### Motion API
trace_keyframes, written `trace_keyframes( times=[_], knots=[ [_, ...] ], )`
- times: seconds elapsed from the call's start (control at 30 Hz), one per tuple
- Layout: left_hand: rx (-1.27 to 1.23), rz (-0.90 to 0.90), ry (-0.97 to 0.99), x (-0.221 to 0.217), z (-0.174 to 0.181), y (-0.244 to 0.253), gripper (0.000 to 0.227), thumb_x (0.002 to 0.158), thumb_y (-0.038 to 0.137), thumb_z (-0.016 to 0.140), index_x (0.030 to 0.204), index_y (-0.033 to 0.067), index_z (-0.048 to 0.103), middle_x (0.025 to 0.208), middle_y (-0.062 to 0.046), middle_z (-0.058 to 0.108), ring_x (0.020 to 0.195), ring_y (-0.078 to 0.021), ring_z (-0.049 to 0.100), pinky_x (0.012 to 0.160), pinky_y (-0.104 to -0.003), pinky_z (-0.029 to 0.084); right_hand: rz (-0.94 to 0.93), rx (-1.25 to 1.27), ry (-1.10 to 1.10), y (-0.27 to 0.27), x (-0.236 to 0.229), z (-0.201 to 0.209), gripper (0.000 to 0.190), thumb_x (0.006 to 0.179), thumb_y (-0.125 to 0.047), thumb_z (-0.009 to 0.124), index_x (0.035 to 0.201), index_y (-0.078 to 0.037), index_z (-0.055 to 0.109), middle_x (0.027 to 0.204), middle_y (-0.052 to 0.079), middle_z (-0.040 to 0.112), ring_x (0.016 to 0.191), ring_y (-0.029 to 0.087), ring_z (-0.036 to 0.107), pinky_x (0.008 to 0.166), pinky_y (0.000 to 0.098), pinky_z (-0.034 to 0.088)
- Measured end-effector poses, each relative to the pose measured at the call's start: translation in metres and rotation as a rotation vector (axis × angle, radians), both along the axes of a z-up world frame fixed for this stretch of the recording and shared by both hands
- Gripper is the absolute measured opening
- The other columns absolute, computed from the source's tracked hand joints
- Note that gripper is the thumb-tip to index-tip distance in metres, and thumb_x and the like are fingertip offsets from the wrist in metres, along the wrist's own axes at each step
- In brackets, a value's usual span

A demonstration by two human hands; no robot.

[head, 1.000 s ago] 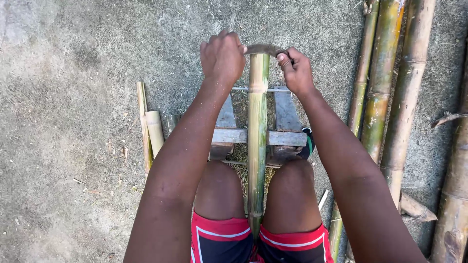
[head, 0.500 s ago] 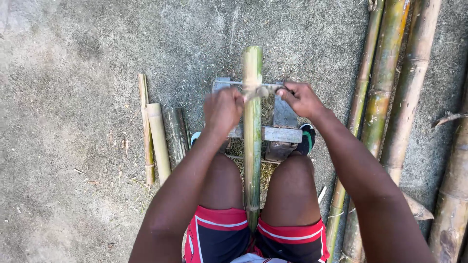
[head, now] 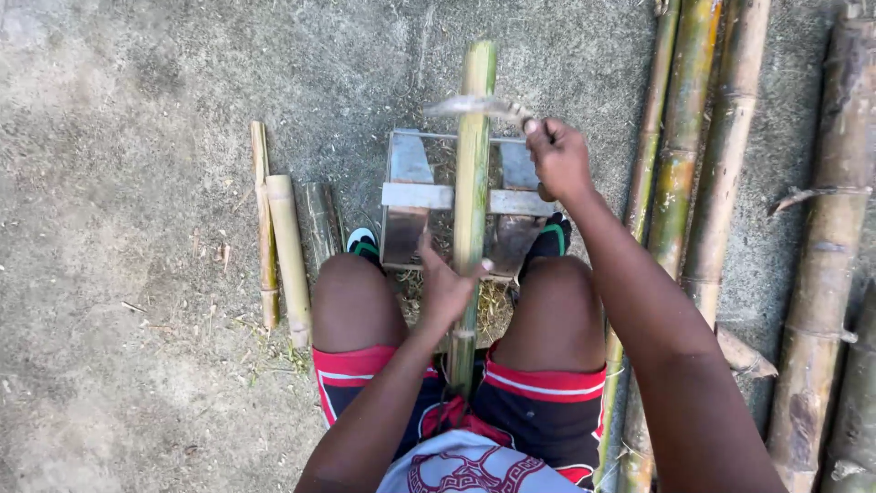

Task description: The person is using a curved knife to scrape the outer skin off a bamboo stalk to prepare it for manufacturing.

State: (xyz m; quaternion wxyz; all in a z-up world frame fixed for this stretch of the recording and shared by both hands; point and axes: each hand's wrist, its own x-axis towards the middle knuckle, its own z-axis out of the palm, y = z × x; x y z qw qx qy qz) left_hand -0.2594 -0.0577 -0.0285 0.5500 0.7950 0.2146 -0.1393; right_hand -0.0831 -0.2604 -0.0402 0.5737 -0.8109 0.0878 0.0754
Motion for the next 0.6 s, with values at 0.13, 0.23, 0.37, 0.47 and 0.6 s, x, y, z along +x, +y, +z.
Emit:
trace_keyframes(
  times=[0.13,0.23,0.37,0.47,0.6],
  knots=[
    [0.21,-0.197,0.082,-0.026,-0.007,-0.014,0.119,0.075,0.031,0.098,0.149,-0.0065,0.012,0.136,-0.036,0.043,0.113,-0.0439,0.058,0.092,-0.043,0.051,-0.117,0.158,0.064,0.011,-0.007,0.01,0.037,0.106,-0.032,0.062,0.081,-0.005,0.059,0.063,-0.002,0.056,0.047,0.009,0.046,0.045,0.0316,0.037],
    [0.114,-0.119,0.31,-0.026,-0.021,-0.014,0.067,0.086,0.024,0.077,0.137,-0.0016,0.041,0.117,-0.02,0.067,0.094,-0.0301,0.073,0.081,-0.041,0.059,-0.133,0.193,0.077,0.016,-0.013,0.01,0.037,0.106,-0.032,0.061,0.082,-0.004,0.059,0.062,-0.001,0.056,0.046,0.01,0.047,0.045,0.0328,0.038],
    [-0.175,-0.105,0.284,-0.034,-0.066,-0.003,0.054,0.081,0.014,0.076,0.127,0.001,0.053,0.11,-0.021,0.073,0.089,-0.0274,0.074,0.078,-0.041,0.062,0.008,-0.176,-0.037,0.029,-0.015,0.037,0.038,0.108,-0.032,0.062,0.086,-0.002,0.06,0.064,0.006,0.054,0.054,0.014,0.045,0.051,0.0392,0.039],
    [-0.263,-0.134,0.318,-0.041,-0.065,-0.004,0.063,0.078,0.017,0.075,0.133,0.0016,0.049,0.117,-0.021,0.07,0.097,-0.0285,0.074,0.082,-0.043,0.064,0.069,-0.304,0.033,0.03,-0.014,0.042,0.035,0.105,-0.035,0.062,0.09,-0.003,0.062,0.064,0.01,0.056,0.055,0.021,0.05,0.055,0.0438,0.041],
    [0.142,-0.213,0.22,-0.023,0.003,-0.004,0.109,0.074,0.038,0.091,0.151,0.0044,0.021,0.143,-0.029,0.035,0.129,-0.045,0.044,0.103,-0.055,0.042,0.147,-0.558,-0.15,0.022,-0.016,0.029,0.032,0.103,-0.035,0.067,0.093,-0.005,0.067,0.071,0.019,0.064,0.064,0.037,0.059,0.062,0.0504,0.046]
  ],
)
